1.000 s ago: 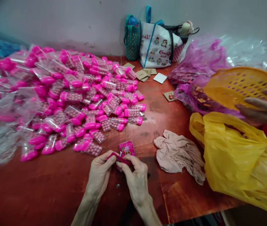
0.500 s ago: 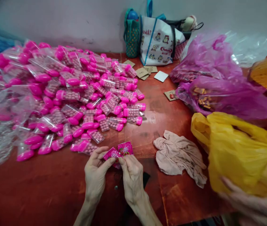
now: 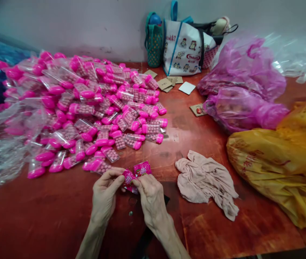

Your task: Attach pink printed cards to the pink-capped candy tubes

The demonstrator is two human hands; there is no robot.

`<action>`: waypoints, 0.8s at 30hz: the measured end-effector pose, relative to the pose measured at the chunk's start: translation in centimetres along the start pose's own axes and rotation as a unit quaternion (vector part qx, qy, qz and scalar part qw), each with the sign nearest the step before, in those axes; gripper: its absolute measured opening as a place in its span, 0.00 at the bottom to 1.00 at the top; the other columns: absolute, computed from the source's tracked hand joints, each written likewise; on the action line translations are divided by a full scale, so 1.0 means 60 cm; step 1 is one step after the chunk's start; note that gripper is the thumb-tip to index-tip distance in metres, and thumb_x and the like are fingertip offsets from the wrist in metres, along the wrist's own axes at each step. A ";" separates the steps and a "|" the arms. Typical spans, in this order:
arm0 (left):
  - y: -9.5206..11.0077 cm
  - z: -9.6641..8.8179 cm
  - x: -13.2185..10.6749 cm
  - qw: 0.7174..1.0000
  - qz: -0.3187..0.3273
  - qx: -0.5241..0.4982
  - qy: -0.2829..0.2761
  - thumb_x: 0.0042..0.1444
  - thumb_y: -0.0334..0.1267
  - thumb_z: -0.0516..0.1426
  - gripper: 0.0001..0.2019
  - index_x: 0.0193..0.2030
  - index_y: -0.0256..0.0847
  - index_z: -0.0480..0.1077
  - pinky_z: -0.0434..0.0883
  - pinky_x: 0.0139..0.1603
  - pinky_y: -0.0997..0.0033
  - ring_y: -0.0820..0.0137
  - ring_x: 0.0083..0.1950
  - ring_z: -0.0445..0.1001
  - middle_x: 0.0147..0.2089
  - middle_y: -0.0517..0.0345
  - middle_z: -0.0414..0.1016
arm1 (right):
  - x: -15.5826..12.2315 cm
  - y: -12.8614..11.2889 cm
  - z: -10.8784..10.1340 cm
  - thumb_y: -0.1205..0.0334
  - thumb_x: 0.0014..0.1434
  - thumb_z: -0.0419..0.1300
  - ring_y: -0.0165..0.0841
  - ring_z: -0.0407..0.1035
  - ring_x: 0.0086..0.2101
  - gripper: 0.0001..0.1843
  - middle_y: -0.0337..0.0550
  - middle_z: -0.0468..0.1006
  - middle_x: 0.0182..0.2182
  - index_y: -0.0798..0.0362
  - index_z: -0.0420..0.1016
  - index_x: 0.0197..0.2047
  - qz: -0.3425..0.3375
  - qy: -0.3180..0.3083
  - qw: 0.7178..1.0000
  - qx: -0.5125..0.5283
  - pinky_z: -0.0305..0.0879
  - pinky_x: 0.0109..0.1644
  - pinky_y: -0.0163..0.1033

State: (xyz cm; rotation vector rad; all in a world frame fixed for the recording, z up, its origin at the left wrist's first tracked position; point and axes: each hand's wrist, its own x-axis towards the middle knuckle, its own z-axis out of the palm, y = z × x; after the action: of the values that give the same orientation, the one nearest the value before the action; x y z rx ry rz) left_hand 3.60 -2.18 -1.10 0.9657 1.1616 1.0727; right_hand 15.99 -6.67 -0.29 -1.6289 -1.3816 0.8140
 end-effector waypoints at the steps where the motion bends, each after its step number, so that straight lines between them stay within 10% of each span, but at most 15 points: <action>1: 0.000 -0.002 0.001 0.999 0.027 0.020 0.009 0.48 0.32 0.60 0.01 0.29 0.38 0.71 0.66 0.22 0.79 0.75 0.30 0.68 0.35 0.59 0.70 | 0.001 0.000 0.001 0.59 0.64 0.46 0.30 0.62 0.26 0.18 0.39 0.67 0.23 0.53 0.68 0.25 -0.004 -0.005 1.000 -0.011 0.57 0.31 0.34; 7: 0.006 -0.015 0.004 0.977 0.156 0.143 0.024 0.48 0.29 0.59 0.04 0.25 0.38 0.70 0.67 0.44 0.68 0.67 0.42 0.70 0.37 0.55 0.72 | 0.004 0.004 0.003 0.60 0.64 0.47 0.30 0.62 0.27 0.16 0.39 0.68 0.24 0.53 0.67 0.27 -0.007 -0.015 1.000 -0.006 0.56 0.32 0.34; 15: 0.017 -0.021 0.007 0.981 0.092 0.116 -0.128 0.53 0.31 0.56 0.07 0.28 0.39 0.75 0.65 0.48 0.65 0.63 0.46 0.70 0.44 0.50 0.73 | 0.003 0.007 -0.005 0.60 0.64 0.48 0.29 0.60 0.27 0.17 0.38 0.65 0.24 0.53 0.64 0.24 -0.024 -0.064 0.998 0.002 0.53 0.31 0.33; 24: 0.003 -0.008 0.001 0.994 -0.029 -0.098 0.046 0.44 0.35 0.62 0.08 0.20 0.35 0.74 0.63 0.27 0.77 0.75 0.26 0.65 0.22 0.59 0.69 | 0.000 -0.008 0.003 0.60 0.58 0.57 0.30 0.66 0.30 0.07 0.40 0.74 0.29 0.54 0.73 0.35 0.011 -0.066 0.995 0.077 0.58 0.34 0.33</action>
State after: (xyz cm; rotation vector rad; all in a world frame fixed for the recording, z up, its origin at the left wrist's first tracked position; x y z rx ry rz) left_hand 3.09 -2.05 -1.05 0.7315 1.1279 1.1708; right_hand 15.63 -6.62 0.06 -1.4970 -1.3568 1.0309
